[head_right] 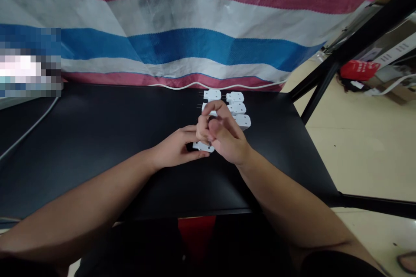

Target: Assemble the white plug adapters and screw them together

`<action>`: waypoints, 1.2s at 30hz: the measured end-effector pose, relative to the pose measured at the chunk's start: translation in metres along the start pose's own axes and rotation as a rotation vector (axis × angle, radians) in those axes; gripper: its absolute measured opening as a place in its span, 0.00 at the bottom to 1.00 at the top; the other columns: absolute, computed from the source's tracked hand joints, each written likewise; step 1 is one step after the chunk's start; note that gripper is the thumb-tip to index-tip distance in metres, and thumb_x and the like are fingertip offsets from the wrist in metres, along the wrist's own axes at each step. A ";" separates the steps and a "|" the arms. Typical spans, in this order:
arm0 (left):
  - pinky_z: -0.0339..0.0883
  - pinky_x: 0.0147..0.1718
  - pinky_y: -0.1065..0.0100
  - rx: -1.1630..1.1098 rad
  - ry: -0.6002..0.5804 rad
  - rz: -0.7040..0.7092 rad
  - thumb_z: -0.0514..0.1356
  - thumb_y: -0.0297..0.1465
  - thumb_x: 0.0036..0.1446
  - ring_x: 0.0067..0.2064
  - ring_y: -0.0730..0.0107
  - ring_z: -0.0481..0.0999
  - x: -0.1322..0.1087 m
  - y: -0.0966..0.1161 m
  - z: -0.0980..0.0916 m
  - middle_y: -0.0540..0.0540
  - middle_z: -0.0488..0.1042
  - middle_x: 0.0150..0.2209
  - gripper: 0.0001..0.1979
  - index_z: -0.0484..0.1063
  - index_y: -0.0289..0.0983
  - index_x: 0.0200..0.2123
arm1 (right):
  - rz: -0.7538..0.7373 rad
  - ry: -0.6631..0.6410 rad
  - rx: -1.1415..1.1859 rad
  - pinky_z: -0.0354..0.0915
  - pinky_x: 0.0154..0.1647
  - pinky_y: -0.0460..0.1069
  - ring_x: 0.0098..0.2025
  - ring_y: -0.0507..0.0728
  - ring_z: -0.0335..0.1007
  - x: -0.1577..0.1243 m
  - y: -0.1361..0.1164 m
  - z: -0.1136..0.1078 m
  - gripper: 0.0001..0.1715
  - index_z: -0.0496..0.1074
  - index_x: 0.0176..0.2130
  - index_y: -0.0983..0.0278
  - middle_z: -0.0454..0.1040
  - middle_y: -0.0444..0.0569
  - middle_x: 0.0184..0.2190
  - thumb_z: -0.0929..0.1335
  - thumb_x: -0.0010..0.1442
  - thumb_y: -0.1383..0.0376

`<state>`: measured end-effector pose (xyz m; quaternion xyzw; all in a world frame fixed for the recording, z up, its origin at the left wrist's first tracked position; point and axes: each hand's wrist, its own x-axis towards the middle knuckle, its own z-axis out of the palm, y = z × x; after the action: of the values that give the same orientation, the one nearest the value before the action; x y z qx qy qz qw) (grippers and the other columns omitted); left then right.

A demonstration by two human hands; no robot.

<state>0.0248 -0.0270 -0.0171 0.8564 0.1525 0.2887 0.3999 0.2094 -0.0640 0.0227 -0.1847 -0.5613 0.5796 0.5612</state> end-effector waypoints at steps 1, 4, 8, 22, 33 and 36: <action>0.75 0.58 0.51 -0.002 0.003 0.001 0.70 0.34 0.66 0.56 0.55 0.80 0.000 0.000 0.000 0.39 0.80 0.52 0.12 0.82 0.40 0.51 | -0.017 0.002 -0.005 0.60 0.24 0.48 0.21 0.50 0.52 0.000 0.000 -0.001 0.16 0.67 0.44 0.54 0.59 0.35 0.22 0.70 0.72 0.47; 0.75 0.58 0.52 0.010 0.026 0.014 0.70 0.34 0.66 0.56 0.56 0.80 0.000 -0.002 0.000 0.39 0.79 0.52 0.11 0.82 0.40 0.50 | -0.042 0.031 -0.059 0.62 0.25 0.48 0.27 0.51 0.63 0.001 0.000 -0.005 0.14 0.70 0.42 0.56 0.67 0.42 0.32 0.72 0.71 0.50; 0.75 0.57 0.53 0.046 0.045 0.017 0.69 0.35 0.67 0.54 0.56 0.80 0.000 -0.005 0.001 0.38 0.78 0.51 0.12 0.82 0.37 0.50 | -0.017 0.017 -0.092 0.62 0.25 0.50 0.29 0.54 0.68 0.003 -0.005 -0.007 0.21 0.76 0.37 0.60 0.68 0.46 0.32 0.68 0.74 0.48; 0.75 0.53 0.56 0.119 0.090 -0.022 0.68 0.31 0.64 0.50 0.59 0.77 -0.002 -0.005 0.000 0.41 0.72 0.49 0.13 0.79 0.38 0.51 | 0.006 0.104 -0.083 0.65 0.28 0.51 0.30 0.53 0.67 0.005 -0.003 -0.007 0.21 0.73 0.38 0.59 0.69 0.45 0.33 0.71 0.70 0.45; 0.73 0.46 0.59 0.136 0.111 -0.066 0.72 0.33 0.62 0.47 0.59 0.78 0.000 -0.007 0.001 0.41 0.76 0.49 0.22 0.73 0.39 0.56 | -0.010 0.301 -0.074 0.60 0.28 0.51 0.23 0.54 0.49 0.011 -0.018 -0.007 0.29 0.63 0.34 0.55 0.49 0.37 0.21 0.69 0.66 0.35; 0.73 0.46 0.59 0.142 0.133 -0.059 0.73 0.36 0.61 0.47 0.58 0.78 0.000 -0.009 0.003 0.41 0.77 0.48 0.23 0.71 0.38 0.56 | -0.011 0.290 -0.031 0.62 0.30 0.52 0.25 0.55 0.52 0.010 -0.012 -0.001 0.27 0.63 0.35 0.55 0.53 0.38 0.23 0.70 0.67 0.38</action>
<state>0.0258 -0.0227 -0.0258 0.8567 0.2240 0.3214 0.3356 0.2121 -0.0580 0.0372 -0.2721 -0.4841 0.5351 0.6366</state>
